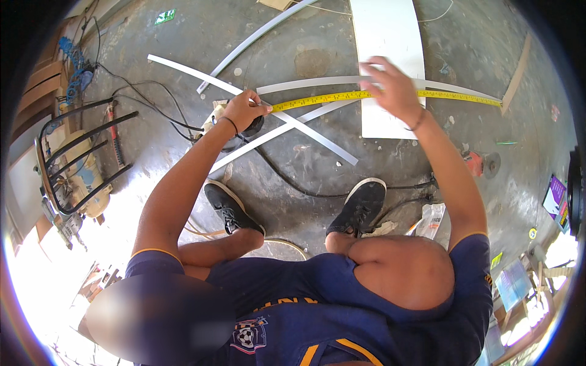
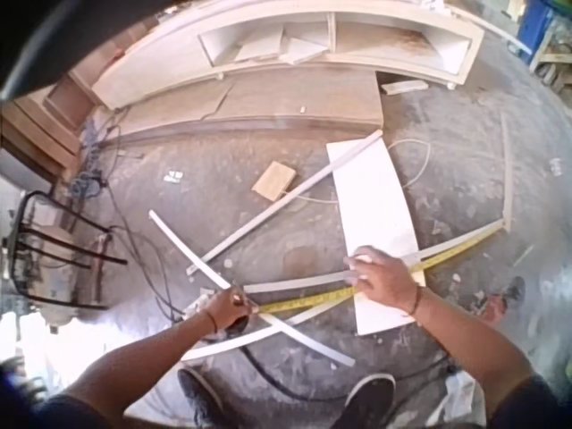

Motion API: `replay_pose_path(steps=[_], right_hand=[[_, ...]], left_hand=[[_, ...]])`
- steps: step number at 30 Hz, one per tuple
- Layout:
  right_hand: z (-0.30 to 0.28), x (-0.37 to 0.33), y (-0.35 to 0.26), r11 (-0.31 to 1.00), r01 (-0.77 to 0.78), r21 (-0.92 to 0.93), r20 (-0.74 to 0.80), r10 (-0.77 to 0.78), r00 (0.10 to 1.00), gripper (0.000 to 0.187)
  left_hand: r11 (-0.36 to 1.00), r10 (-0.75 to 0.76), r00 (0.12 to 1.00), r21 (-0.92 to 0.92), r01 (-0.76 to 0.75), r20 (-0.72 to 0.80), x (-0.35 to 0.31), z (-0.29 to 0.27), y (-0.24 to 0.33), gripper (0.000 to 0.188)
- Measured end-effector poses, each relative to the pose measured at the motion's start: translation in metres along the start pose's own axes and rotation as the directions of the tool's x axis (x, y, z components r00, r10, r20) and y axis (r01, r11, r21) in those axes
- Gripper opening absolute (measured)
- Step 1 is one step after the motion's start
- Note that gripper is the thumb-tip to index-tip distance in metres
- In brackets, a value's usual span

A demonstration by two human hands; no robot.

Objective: The person measures strips of white plastic trim against a wooden cabinet and then uses a measuring tape to measure the trim pieces on the floor.

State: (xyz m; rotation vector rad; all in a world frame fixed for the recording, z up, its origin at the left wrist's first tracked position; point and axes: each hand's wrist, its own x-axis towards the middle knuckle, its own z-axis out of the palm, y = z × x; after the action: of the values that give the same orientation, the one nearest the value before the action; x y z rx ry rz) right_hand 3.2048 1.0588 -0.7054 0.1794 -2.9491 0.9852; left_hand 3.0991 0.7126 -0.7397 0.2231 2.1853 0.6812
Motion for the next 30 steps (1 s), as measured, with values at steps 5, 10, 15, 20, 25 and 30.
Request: replay_pose_path(steps=[5,10,15,20,25,30], right_hand=[[0.053,0.025,-0.002,0.98,0.175,-0.097,0.082,-0.167,0.983,0.028],[0.06,0.024,0.008,0.988,0.146,-0.052,0.132,-0.138,0.982,0.02],[0.056,0.023,0.01,0.994,0.102,-0.029,0.126,-0.098,0.987,0.018],[0.044,0.02,0.011,0.999,0.036,0.023,0.17,-0.039,0.985,0.018],[0.037,0.014,0.008,0.999,0.035,0.021,0.21,-0.039,0.977,0.018],[0.039,0.008,0.007,0.998,0.047,0.03,0.215,-0.052,0.975,0.017]], left_hand=[[1.0,0.023,1.0,0.01,-0.022,-0.015,0.001,-0.001,0.005,0.033],[0.998,0.021,0.994,0.058,-0.015,-0.104,-0.003,0.0,-0.002,0.037],[1.0,0.021,1.0,-0.012,-0.021,-0.016,-0.01,0.0,0.006,0.045],[0.996,0.081,0.995,-0.032,-0.083,-0.066,-0.016,0.003,0.012,0.048],[0.991,0.131,0.99,-0.014,-0.132,-0.044,-0.018,-0.002,0.018,0.056],[0.978,0.202,0.979,0.064,-0.201,-0.012,-0.02,-0.003,0.016,0.046]])
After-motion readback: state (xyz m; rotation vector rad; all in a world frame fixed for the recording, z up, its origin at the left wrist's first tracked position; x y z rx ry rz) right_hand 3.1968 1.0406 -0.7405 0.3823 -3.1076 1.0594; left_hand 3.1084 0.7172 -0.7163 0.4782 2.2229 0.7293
